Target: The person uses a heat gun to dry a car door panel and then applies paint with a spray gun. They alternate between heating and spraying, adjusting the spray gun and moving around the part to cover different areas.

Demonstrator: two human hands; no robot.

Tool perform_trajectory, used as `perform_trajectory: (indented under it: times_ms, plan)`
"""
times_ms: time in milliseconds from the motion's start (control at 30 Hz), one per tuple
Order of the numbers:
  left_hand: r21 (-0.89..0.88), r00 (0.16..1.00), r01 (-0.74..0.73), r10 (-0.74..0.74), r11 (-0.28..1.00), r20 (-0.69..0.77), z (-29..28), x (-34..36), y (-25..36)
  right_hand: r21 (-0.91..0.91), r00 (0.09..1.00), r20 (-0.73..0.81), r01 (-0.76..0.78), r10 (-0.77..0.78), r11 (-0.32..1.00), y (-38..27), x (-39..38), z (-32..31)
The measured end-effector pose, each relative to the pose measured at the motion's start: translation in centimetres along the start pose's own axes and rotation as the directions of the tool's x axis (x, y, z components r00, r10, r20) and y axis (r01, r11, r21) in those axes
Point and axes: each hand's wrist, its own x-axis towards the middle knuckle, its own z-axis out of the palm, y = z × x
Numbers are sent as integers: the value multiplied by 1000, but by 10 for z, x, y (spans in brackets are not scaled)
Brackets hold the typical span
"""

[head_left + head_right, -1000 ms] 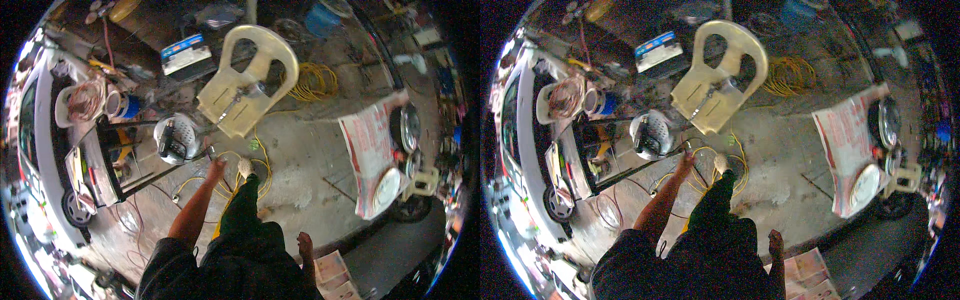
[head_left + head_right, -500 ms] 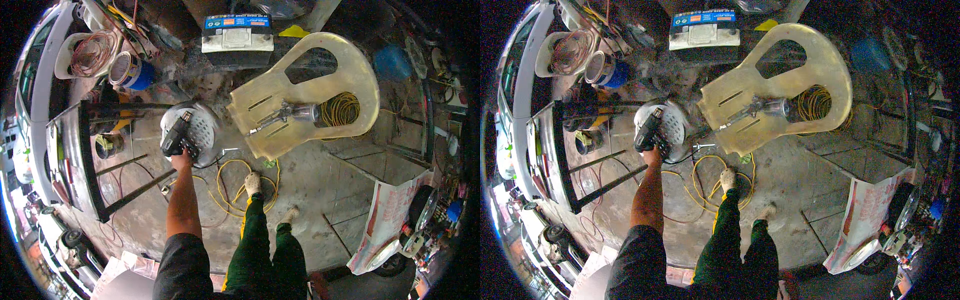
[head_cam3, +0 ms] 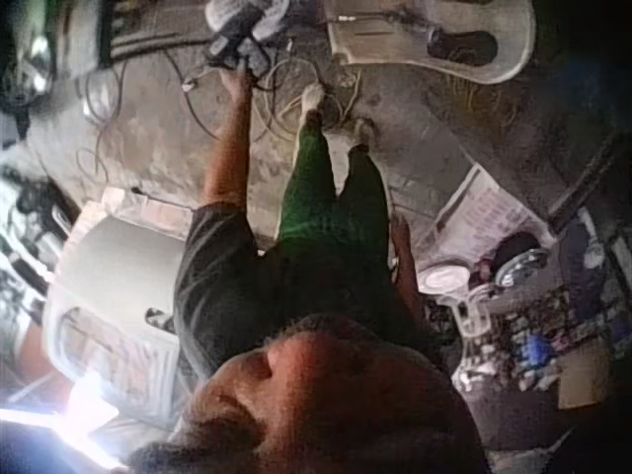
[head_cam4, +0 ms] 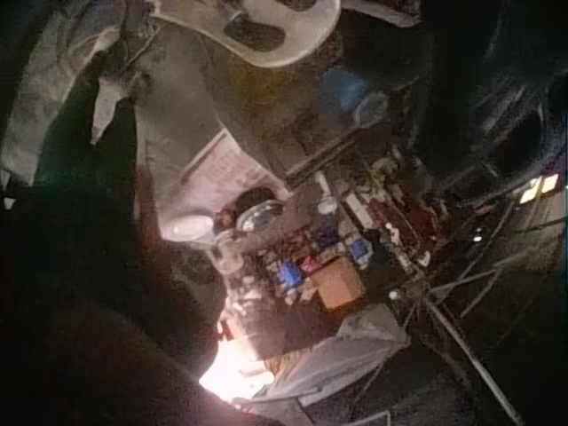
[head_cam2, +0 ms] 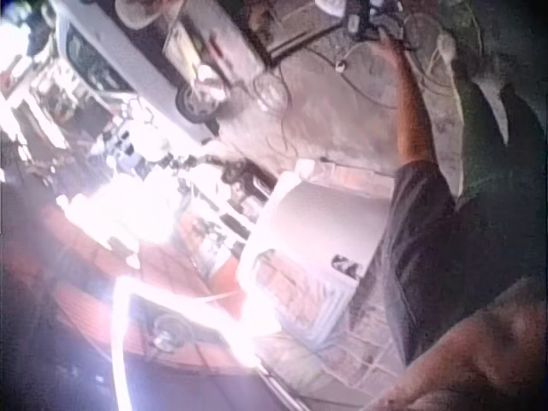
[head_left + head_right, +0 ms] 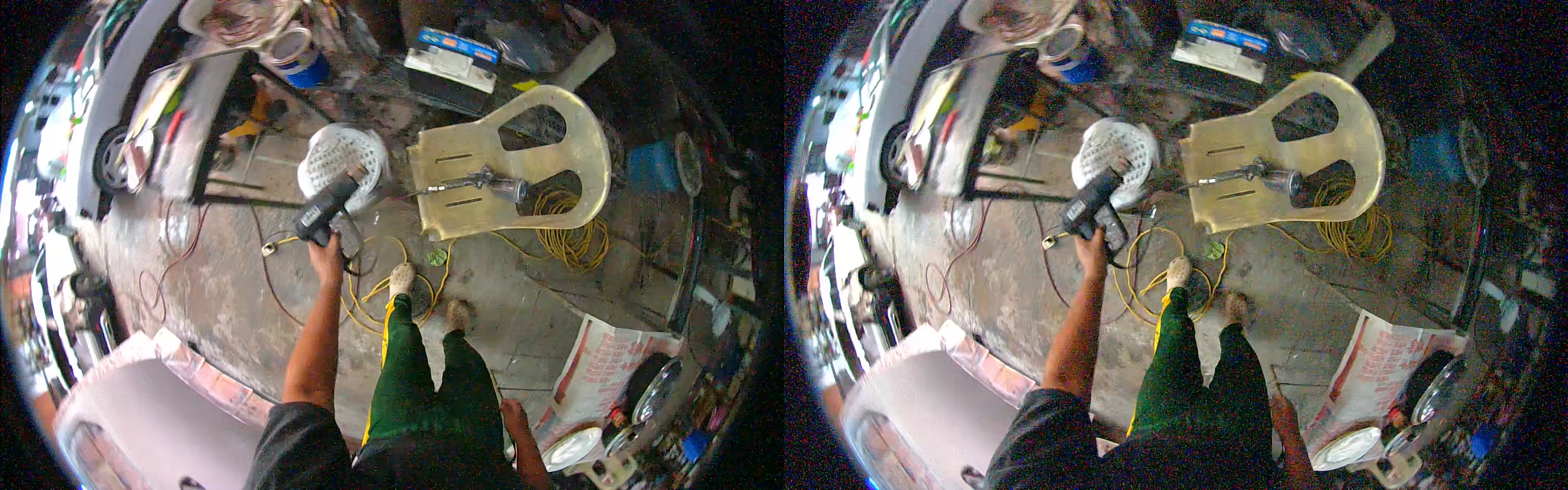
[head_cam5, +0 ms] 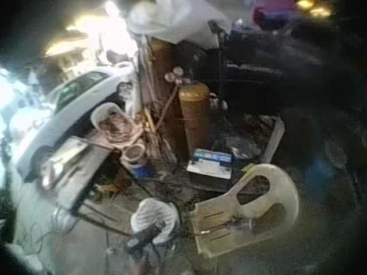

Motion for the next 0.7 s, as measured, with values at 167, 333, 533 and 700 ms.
perform_trajectory:
  times_ms: [167, 333, 533, 700]
  plan:
    - [-131, 960, 266, -252, 955, 119, -131, -228, 44, -55, 917, 38, 398, -397, 916, -96, 32, -60]
    - [-386, 999, 10, -29, 922, -44, -177, -349, 52, 111, 602, 347, 735, -719, 669, -249, -4, -14]
    - [-298, 954, -223, 145, 928, -264, -242, -413, 57, 295, 294, 492, 829, -820, 475, -348, -110, 95]
    - [-179, 872, -325, 221, 928, -436, -316, -436, 25, 377, 253, 633, 724, -731, 577, -367, -185, 194]
